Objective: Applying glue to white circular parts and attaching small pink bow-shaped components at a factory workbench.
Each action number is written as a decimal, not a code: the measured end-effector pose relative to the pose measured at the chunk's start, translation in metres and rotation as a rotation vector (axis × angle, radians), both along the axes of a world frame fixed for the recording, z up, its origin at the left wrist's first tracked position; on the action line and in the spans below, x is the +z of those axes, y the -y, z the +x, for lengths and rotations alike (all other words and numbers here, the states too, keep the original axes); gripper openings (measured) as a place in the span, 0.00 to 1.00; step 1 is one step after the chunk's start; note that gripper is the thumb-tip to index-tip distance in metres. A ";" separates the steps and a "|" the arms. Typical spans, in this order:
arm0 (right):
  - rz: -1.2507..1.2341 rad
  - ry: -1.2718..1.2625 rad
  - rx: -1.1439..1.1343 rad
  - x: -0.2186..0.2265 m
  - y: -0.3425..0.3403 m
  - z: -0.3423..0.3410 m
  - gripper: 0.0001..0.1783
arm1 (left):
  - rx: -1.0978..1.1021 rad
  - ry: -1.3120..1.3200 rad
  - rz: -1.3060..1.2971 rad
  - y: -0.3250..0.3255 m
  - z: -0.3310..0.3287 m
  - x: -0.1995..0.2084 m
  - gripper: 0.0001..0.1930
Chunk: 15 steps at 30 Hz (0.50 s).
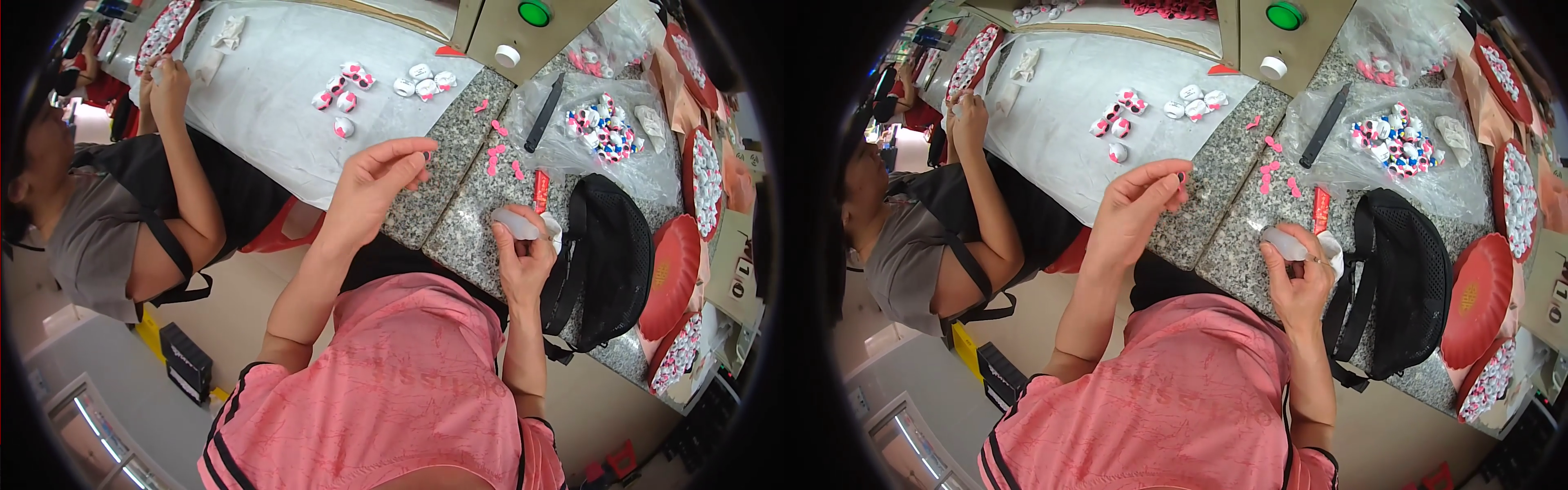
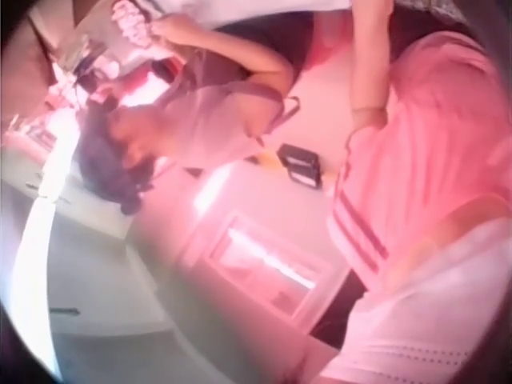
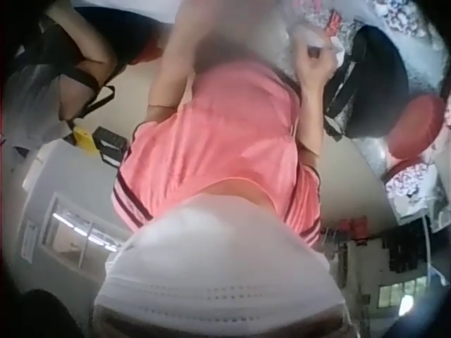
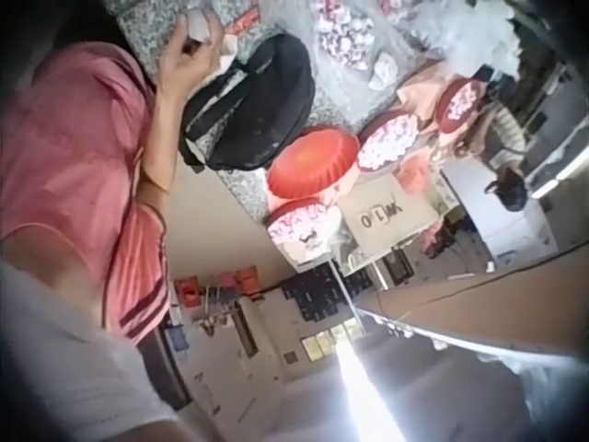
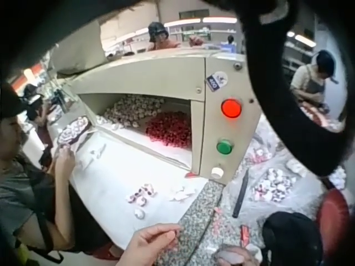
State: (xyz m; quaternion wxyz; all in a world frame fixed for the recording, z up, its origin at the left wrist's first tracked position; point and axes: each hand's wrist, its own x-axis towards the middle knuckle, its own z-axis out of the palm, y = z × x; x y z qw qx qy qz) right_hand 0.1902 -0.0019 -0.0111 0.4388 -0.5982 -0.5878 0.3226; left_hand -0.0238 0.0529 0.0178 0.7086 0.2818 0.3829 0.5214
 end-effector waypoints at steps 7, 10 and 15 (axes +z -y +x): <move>-0.023 -0.036 -0.040 0.005 -0.001 -0.004 0.12 | 0.069 -1.304 0.438 -0.035 -0.012 -0.008 0.09; -0.010 -0.005 -0.008 0.001 -0.001 0.000 0.14 | 0.014 -1.242 0.440 -0.040 -0.014 -0.007 0.09; -0.005 0.037 0.016 -0.001 -0.001 0.002 0.15 | 0.215 -1.572 0.827 -0.066 -0.017 0.002 0.11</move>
